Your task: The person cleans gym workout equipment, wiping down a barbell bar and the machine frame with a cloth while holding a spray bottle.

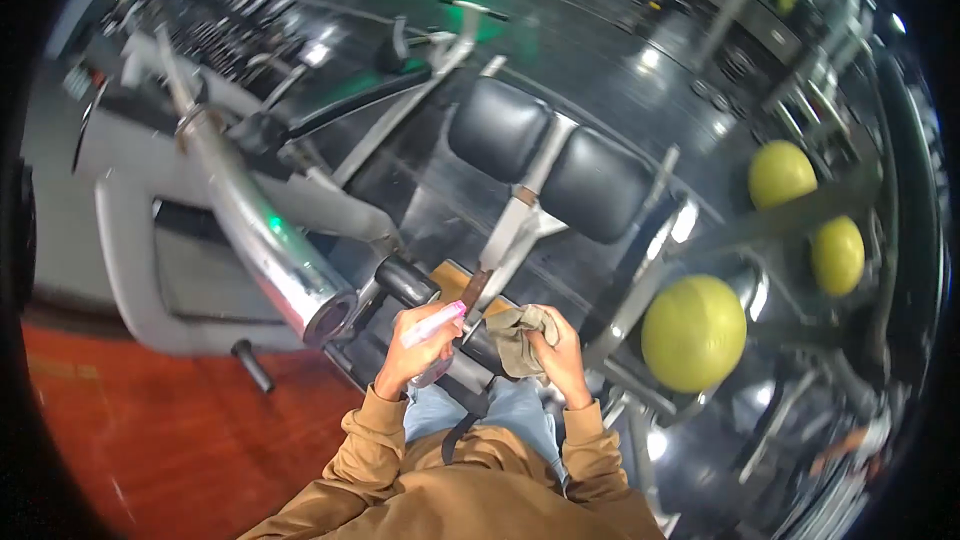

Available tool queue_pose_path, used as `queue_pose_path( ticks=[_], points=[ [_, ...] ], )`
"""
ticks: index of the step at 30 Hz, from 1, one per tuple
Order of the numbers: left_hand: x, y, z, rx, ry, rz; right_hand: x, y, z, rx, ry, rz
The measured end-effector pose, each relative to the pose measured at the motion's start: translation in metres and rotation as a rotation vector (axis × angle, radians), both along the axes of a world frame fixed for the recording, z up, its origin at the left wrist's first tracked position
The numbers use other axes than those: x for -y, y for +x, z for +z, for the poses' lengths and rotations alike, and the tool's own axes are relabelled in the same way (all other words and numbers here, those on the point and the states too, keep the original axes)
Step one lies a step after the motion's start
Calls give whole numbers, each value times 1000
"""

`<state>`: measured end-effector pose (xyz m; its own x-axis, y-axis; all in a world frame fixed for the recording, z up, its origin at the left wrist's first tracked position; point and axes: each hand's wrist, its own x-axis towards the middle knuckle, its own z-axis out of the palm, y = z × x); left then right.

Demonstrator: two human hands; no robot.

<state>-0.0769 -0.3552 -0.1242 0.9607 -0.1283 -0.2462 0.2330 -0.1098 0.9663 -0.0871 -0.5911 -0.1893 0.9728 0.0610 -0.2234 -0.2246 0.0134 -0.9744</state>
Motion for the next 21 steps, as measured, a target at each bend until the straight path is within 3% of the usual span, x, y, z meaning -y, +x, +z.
queue_pose_path(
  ticks=[9,14,16,21],
  points=[
    [13,-50,51,133,-57,371,-1,78,58,158,241,487],
    [18,-90,86,266,5,434,-10,88,105,194,336,624],
    [23,-100,105,293,22,496,-13,93,122,363,415,744],
    [35,-121,140,471,48,547,-27,94,165,360,490,801]
  ],
)
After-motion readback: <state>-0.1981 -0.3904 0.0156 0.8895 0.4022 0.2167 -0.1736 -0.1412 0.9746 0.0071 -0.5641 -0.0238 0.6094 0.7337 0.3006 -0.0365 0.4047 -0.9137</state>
